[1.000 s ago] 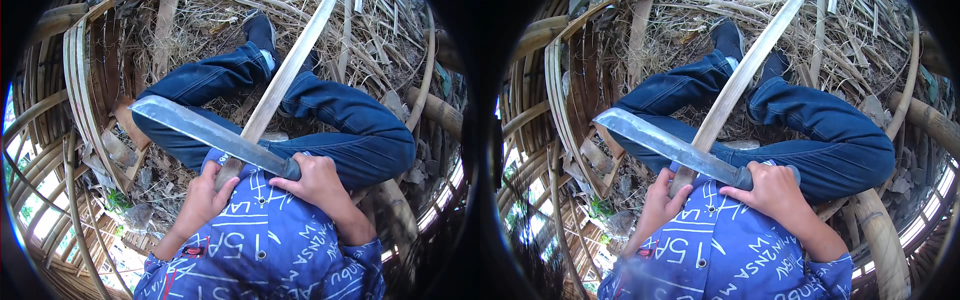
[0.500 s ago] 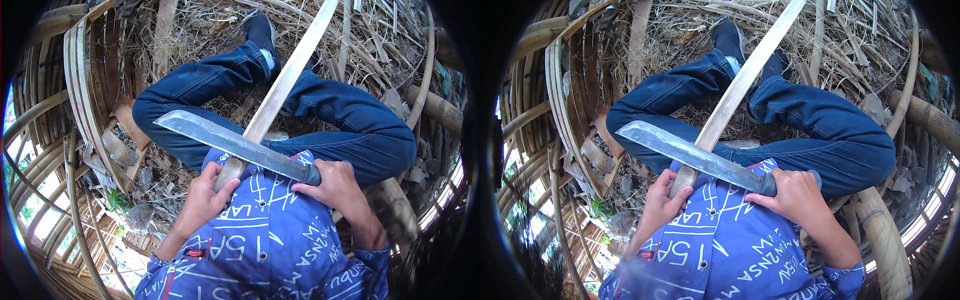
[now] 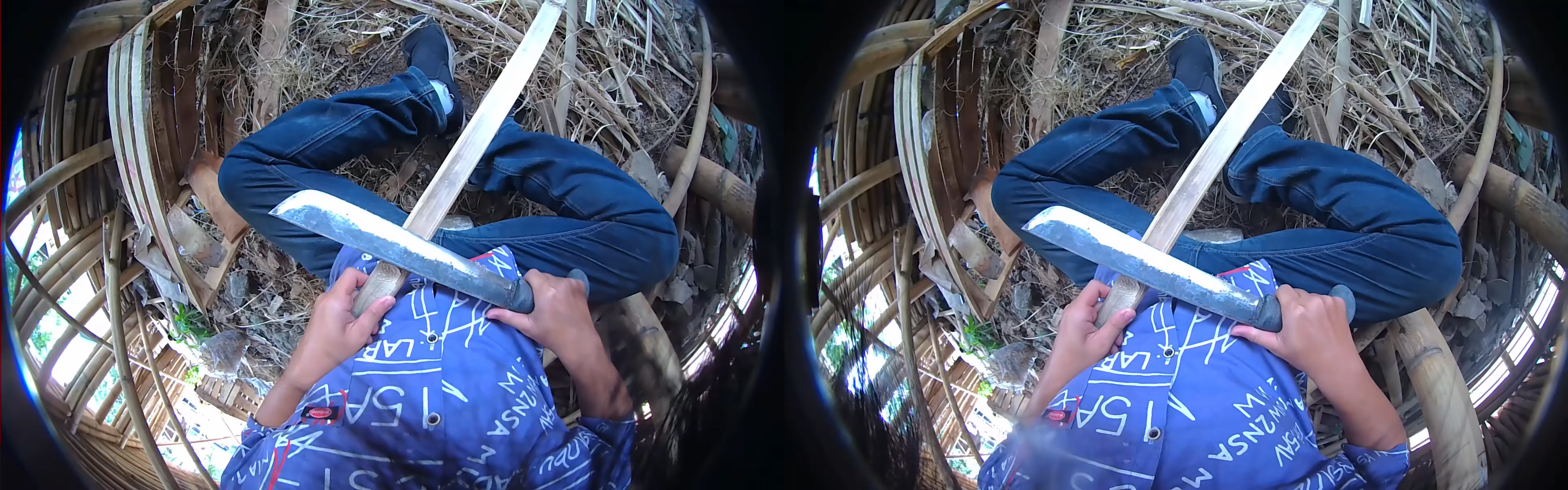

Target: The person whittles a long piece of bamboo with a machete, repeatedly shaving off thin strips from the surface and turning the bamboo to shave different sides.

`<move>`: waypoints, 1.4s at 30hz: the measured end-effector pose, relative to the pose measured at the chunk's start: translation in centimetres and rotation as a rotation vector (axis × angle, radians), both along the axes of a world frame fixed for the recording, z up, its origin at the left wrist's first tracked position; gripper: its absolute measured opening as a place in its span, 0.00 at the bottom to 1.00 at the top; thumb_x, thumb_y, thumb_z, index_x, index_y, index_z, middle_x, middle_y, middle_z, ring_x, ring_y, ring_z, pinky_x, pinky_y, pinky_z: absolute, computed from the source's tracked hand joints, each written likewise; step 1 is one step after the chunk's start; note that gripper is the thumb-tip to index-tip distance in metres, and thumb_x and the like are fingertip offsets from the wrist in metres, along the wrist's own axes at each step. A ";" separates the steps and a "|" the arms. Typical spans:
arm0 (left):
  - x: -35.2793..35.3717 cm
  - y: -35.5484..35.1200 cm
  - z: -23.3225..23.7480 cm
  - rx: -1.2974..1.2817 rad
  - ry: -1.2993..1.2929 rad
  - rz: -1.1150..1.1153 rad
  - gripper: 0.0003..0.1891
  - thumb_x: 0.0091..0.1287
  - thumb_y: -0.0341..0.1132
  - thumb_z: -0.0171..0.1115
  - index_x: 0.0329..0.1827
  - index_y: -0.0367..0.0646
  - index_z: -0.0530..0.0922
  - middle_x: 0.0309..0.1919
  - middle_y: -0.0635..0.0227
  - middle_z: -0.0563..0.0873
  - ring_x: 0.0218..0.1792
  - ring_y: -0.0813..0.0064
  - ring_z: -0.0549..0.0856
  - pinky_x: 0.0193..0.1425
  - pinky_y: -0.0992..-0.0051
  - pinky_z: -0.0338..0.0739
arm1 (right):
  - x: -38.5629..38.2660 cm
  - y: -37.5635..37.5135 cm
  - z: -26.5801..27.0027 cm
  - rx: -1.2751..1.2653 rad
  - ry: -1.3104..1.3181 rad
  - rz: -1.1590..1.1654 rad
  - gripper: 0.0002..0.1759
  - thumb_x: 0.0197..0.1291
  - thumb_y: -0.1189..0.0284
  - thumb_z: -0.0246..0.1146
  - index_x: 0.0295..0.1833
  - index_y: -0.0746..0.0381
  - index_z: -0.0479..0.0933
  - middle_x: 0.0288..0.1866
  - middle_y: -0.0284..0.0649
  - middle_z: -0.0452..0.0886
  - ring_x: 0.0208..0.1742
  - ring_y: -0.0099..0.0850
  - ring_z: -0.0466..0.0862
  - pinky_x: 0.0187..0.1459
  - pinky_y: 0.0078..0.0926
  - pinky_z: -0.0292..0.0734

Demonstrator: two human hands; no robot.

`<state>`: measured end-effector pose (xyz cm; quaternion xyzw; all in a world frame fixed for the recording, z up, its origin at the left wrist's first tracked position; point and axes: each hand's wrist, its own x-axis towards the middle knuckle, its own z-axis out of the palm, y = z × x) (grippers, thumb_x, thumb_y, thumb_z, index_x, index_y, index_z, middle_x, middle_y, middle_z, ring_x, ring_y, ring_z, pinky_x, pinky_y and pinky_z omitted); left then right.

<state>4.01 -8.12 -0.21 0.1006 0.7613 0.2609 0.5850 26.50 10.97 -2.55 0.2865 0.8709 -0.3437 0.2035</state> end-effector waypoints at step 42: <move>-0.1 -1.1 -0.7 0.169 0.151 -0.200 0.13 0.68 0.35 0.66 0.46 0.37 0.74 0.25 0.72 0.80 0.27 0.90 0.76 0.29 0.82 0.71 | -3.9 3.3 -3.7 0.278 -0.014 -0.142 0.37 0.47 0.36 0.68 0.26 0.63 0.73 0.20 0.49 0.80 0.24 0.48 0.84 0.28 0.44 0.77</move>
